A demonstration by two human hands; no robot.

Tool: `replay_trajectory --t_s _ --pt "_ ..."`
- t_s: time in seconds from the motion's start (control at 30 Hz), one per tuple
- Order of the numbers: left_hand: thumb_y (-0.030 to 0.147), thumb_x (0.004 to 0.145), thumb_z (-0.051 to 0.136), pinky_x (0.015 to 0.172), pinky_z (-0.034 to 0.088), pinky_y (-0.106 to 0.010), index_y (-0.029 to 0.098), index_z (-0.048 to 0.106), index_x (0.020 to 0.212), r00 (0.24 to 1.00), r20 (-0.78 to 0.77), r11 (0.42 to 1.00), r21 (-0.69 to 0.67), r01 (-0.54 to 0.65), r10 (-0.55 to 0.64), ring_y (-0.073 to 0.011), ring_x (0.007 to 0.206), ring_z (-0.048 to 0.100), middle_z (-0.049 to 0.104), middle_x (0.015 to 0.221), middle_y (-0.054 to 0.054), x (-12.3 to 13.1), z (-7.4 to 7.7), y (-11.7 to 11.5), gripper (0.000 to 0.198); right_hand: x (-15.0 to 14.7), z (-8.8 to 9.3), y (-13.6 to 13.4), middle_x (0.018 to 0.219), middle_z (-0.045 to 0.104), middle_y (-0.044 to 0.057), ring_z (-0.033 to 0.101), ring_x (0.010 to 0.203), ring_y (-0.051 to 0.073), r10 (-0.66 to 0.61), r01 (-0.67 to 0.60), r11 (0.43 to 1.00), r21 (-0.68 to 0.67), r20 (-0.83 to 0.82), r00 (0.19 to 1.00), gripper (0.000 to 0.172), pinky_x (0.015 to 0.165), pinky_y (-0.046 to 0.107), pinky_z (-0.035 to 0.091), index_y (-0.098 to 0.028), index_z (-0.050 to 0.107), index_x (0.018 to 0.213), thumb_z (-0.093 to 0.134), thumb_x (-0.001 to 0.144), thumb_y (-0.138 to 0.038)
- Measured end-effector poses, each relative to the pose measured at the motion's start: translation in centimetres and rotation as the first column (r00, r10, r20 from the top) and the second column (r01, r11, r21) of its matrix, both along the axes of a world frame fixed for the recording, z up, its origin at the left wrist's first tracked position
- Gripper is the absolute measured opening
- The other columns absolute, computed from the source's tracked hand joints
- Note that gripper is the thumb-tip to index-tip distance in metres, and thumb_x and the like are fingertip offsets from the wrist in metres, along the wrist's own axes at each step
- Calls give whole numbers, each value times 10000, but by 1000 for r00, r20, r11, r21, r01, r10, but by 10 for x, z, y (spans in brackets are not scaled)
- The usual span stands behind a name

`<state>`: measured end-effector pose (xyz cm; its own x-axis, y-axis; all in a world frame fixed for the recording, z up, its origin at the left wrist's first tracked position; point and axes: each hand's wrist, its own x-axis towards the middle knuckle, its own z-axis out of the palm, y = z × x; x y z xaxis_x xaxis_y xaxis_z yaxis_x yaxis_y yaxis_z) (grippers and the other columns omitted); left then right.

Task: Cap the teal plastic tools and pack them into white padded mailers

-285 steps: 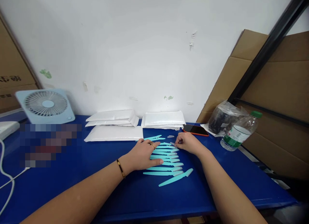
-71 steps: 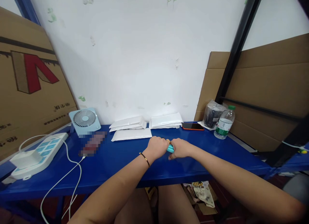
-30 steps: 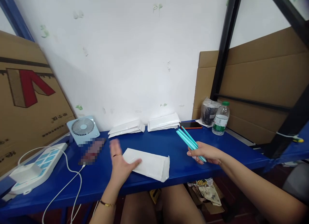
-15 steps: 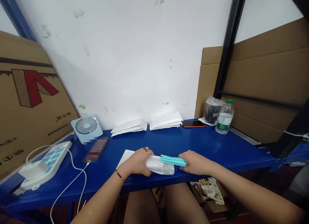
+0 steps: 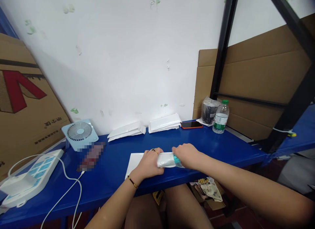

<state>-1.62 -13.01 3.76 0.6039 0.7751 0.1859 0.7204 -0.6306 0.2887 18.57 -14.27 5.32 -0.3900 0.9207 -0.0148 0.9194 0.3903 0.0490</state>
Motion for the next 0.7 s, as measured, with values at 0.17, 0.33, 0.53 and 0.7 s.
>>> replay_trajectory --t_s 0.17,0.33,0.53,0.7 --pt "450 559 663 829 375 -376 213 503 1095 997 -80 999 -43 -11 8 -284 985 519 570 1035 -72 10 -19 10 607 14 -11 28 1020 599 77 572 924 247 254 -295 951 -94 -306 918 665 773 321 427 -193 500 1149 697 519 -107" --pt "614 484 695 1038 171 -515 245 354 1326 1000 10 999 -47 16 -16 -351 1258 293 401 1334 -117 -7 -22 14 981 56 -35 29 1316 439 98 417 1197 250 49 -391 885 -254 -783 620 783 986 369 335 -205 395 1307 729 607 -316" --pt "644 747 456 1076 103 -515 257 412 1294 732 550 914 -210 -346 403 -296 1350 121 282 1432 -86 -82 -37 15 672 51 -72 13 1382 398 71 298 1303 195 -262 48 959 -279 -940 -219 621 1099 362 192 -208 401 1310 330 844 -611" --pt "631 846 218 1078 192 -450 280 376 1324 437 687 809 -549 -209 580 -243 1319 255 324 1420 -59 -93 -59 8 614 5 -73 20 1331 461 101 363 1268 221 -318 29 937 -348 -883 -344 685 1096 382 224 -153 482 1246 220 845 -642"
